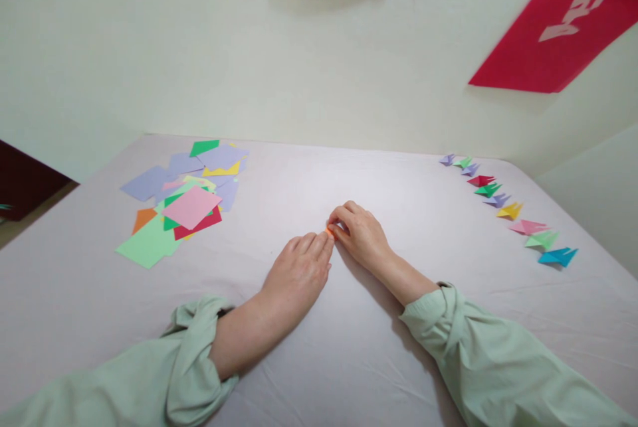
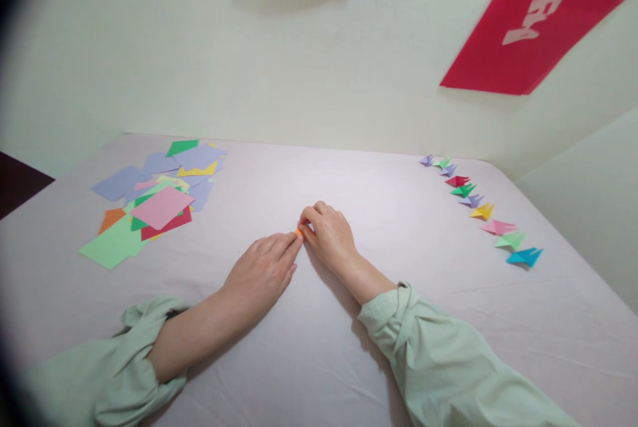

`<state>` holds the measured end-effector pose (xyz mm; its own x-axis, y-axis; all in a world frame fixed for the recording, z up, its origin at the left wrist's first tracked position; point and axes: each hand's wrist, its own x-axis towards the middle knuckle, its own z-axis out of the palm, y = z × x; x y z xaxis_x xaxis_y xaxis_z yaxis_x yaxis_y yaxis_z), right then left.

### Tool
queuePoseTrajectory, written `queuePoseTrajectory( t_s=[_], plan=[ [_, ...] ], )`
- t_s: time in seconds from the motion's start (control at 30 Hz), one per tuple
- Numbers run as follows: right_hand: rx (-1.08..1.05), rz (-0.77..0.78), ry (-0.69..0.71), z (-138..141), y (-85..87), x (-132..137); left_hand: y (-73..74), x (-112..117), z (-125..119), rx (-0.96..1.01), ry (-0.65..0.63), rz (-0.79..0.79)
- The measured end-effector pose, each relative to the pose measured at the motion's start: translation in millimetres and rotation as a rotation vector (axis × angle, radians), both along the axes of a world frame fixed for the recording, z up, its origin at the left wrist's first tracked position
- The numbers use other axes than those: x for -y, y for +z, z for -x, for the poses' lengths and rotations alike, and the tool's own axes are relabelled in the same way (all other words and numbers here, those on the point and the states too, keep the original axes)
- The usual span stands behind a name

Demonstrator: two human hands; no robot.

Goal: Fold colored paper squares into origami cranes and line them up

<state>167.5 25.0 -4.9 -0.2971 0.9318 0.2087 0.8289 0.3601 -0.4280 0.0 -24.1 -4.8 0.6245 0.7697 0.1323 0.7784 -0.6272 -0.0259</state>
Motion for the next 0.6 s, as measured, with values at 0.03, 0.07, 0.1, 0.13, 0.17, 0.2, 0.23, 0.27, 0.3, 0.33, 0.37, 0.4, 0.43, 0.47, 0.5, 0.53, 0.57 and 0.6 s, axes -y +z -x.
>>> queuePoseTrajectory(
  t_s=[0.03, 0.07, 0.1, 0.13, 0.17, 0.2, 0.23, 0.27, 0.3, 0.33, 0.37, 0.4, 0.43, 0.47, 0.5, 0.53, 0.57, 0.6],
  plan=[
    [-0.002, 0.002, 0.001, -0.1, -0.2, -0.1, 0.7, -0.1, -0.4, -0.008, 0.005, -0.007],
    [-0.006, 0.003, 0.000, -0.2, -0.4, -0.1, 1.4, -0.4, -0.7, -0.013, 0.008, -0.012],
    [-0.011, 0.005, 0.000, -0.3, -0.6, -0.1, 2.2, -0.8, -0.7, -0.017, 0.008, -0.013],
    [-0.017, 0.009, -0.001, -0.4, -0.9, -0.2, 2.9, -1.2, -0.5, -0.019, 0.006, -0.011],
    [-0.022, 0.013, -0.001, -0.5, -1.1, -0.2, 3.4, -1.6, 0.0, -0.017, 0.004, -0.008],
    [-0.027, 0.018, -0.002, -0.6, -1.1, -0.3, 3.9, -2.0, 0.6, -0.014, 0.004, -0.004],
    [-0.030, 0.023, -0.002, -0.7, -1.0, -0.4, 4.3, -2.4, 1.4, -0.010, 0.004, 0.000],
    [-0.033, 0.027, -0.004, -0.8, -0.8, -0.6, 4.6, -2.8, 2.2, -0.005, 0.005, 0.002],
    [-0.037, 0.030, -0.005, -0.8, -0.4, -0.7, 4.9, -3.1, 2.8, 0.001, 0.006, 0.003],
    [-0.044, 0.033, -0.006, -0.8, 0.1, -0.9, 5.2, -3.4, 3.2, 0.007, 0.005, 0.003],
    [-0.051, 0.037, -0.005, -0.8, 0.5, -1.0, 5.6, -3.7, 3.3, 0.014, 0.001, 0.004],
    [-0.059, 0.042, -0.005, -0.8, 0.9, -1.2, 6.0, -4.0, 2.9, 0.022, -0.003, 0.006],
    [-0.066, 0.049, -0.005, -0.8, 1.2, -1.3, 6.5, -4.2, 2.2, 0.030, -0.004, 0.008],
    [-0.072, 0.056, -0.005, -0.8, 1.2, -1.5, 7.0, -4.5, 1.2, 0.036, -0.003, 0.010],
    [-0.075, 0.062, -0.005, -0.9, 1.1, -1.6, 7.4, -4.8, 0.1, 0.040, -0.003, 0.015],
    [-0.079, 0.064, -0.007, -1.1, 0.7, -1.8, 7.7, -5.1, -0.9, 0.041, -0.001, 0.020],
    [-0.081, 0.065, -0.007, -1.3, 0.3, -2.0, 7.6, -5.4, -1.7, 0.042, 0.003, 0.024],
    [-0.084, 0.064, -0.006, -1.5, -0.2, -2.1, 7.3, -5.6, -2.0, 0.044, 0.007, 0.026]
  ],
)
